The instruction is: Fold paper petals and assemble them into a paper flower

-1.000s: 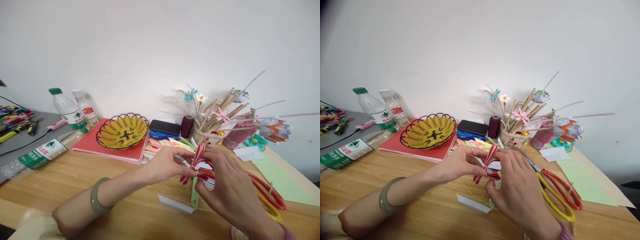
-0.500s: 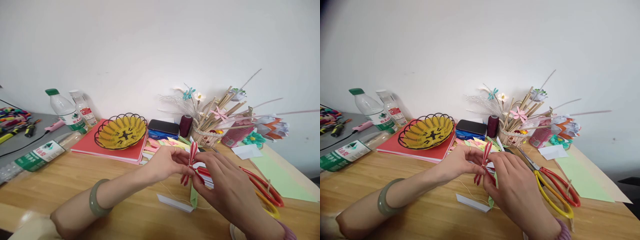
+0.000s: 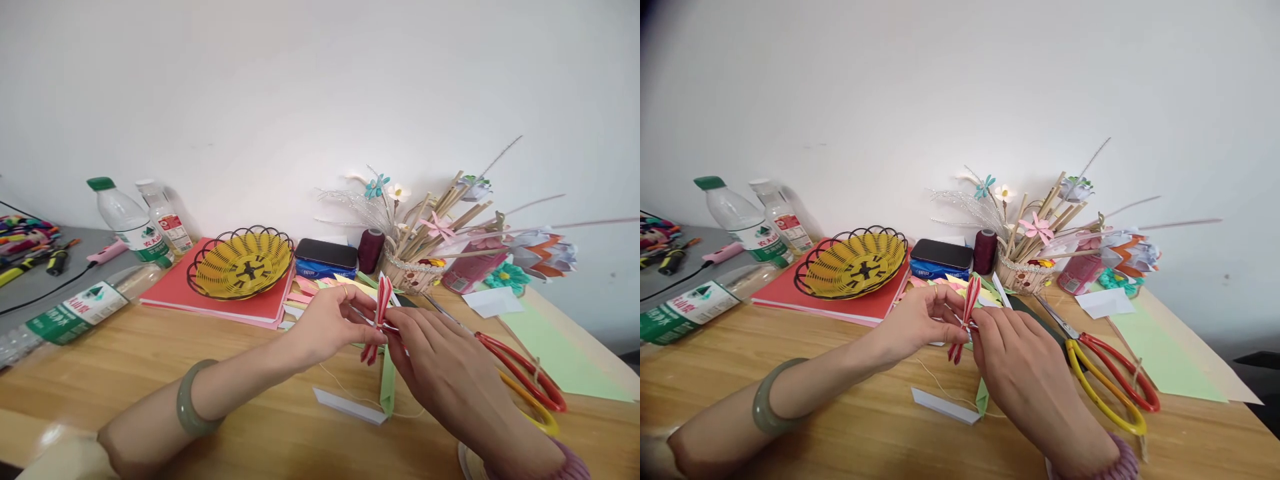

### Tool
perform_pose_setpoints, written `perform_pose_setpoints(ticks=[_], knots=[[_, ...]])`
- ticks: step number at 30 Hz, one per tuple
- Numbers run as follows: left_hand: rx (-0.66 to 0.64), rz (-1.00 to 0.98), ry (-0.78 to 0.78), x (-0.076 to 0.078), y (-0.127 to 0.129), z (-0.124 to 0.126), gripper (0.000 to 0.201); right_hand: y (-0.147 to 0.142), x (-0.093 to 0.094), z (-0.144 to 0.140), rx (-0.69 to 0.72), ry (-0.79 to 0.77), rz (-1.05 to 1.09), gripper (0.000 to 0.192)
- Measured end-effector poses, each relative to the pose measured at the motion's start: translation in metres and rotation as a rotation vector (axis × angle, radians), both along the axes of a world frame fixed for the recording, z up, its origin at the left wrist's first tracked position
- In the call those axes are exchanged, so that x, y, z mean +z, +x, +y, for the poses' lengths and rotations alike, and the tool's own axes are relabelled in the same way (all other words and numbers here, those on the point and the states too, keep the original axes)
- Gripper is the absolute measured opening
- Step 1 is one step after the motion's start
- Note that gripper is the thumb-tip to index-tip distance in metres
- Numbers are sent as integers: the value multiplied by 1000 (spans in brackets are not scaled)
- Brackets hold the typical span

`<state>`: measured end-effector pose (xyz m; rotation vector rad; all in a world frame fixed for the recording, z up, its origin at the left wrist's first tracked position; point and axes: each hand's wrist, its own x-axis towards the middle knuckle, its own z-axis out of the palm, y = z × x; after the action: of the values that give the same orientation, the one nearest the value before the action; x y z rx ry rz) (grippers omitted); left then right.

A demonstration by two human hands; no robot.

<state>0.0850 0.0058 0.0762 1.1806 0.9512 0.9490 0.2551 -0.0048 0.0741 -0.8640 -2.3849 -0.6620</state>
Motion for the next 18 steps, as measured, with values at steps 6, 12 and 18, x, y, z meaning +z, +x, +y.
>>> perform_pose_setpoints(ticks=[6,12,18], knots=[[-8,-33,-8,1,2,-2,41,-2,1,-1,-11,22,-40,17],[-16,-43,-15,-2,3,-2,43,2,0,-2,27,-44,-17,24],[-54,-17,-8,0,2,-3,40,6,2,1,109,-94,40,24]])
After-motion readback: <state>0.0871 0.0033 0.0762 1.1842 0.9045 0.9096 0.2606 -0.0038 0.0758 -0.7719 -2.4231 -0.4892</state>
